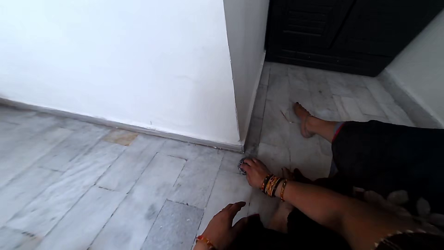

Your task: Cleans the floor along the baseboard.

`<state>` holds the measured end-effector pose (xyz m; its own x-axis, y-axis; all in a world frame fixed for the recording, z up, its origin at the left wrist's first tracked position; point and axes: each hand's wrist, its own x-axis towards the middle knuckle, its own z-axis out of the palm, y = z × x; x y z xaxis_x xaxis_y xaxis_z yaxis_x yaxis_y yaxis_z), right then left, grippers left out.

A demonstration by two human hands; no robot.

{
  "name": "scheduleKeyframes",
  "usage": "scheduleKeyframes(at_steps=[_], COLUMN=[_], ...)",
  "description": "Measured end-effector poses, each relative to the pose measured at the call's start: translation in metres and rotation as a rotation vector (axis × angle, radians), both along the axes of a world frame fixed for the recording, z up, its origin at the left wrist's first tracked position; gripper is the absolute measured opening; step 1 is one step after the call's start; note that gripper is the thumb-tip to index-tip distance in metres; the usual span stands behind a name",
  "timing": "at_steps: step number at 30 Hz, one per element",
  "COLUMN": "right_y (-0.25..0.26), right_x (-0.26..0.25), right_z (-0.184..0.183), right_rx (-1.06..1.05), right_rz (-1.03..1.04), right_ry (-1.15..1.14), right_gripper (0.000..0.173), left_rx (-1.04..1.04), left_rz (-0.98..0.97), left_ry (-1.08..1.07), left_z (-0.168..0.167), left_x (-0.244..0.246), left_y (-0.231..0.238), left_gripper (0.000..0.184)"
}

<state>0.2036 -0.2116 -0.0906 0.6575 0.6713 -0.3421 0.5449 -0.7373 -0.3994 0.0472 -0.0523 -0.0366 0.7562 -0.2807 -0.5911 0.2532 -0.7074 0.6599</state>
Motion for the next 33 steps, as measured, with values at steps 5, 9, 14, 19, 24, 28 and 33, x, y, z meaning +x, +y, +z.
scheduleKeyframes(at_steps=[5, 9, 14, 19, 24, 28, 33], right_y=[-0.03, -0.027, -0.009, 0.01, 0.001, -0.006, 0.05], right_x=[0.059, 0.136, 0.226, 0.249, 0.183, 0.074, -0.016], right_z=[-0.022, -0.026, -0.015, 0.0, 0.01, 0.015, 0.009], right_rx=[0.07, -0.004, -0.051, -0.255, -0.313, -0.29, -0.198], right_rz=[-0.069, -0.172, -0.335, -0.274, -0.131, 0.18, 0.281], right_ry=[-0.154, -0.194, -0.265, -0.242, -0.17, -0.116, -0.072], right_gripper=[0.039, 0.041, 0.035, 0.039, 0.053, 0.052, 0.062], left_rx=[-0.022, -0.023, -0.032, -0.004, 0.036, 0.062, 0.07], left_rz=[0.027, 0.016, 0.018, 0.016, -0.03, -0.093, -0.194], left_ry=[-0.005, 0.031, 0.058, 0.053, 0.034, 0.005, -0.026], left_z=[0.002, -0.008, -0.008, -0.005, 0.002, 0.017, 0.02], left_x=[0.002, 0.01, 0.01, 0.012, 0.011, 0.01, 0.002], left_y=[0.007, 0.008, 0.006, 0.003, -0.002, -0.015, -0.034], left_gripper=[0.055, 0.055, 0.054, 0.054, 0.055, 0.055, 0.05])
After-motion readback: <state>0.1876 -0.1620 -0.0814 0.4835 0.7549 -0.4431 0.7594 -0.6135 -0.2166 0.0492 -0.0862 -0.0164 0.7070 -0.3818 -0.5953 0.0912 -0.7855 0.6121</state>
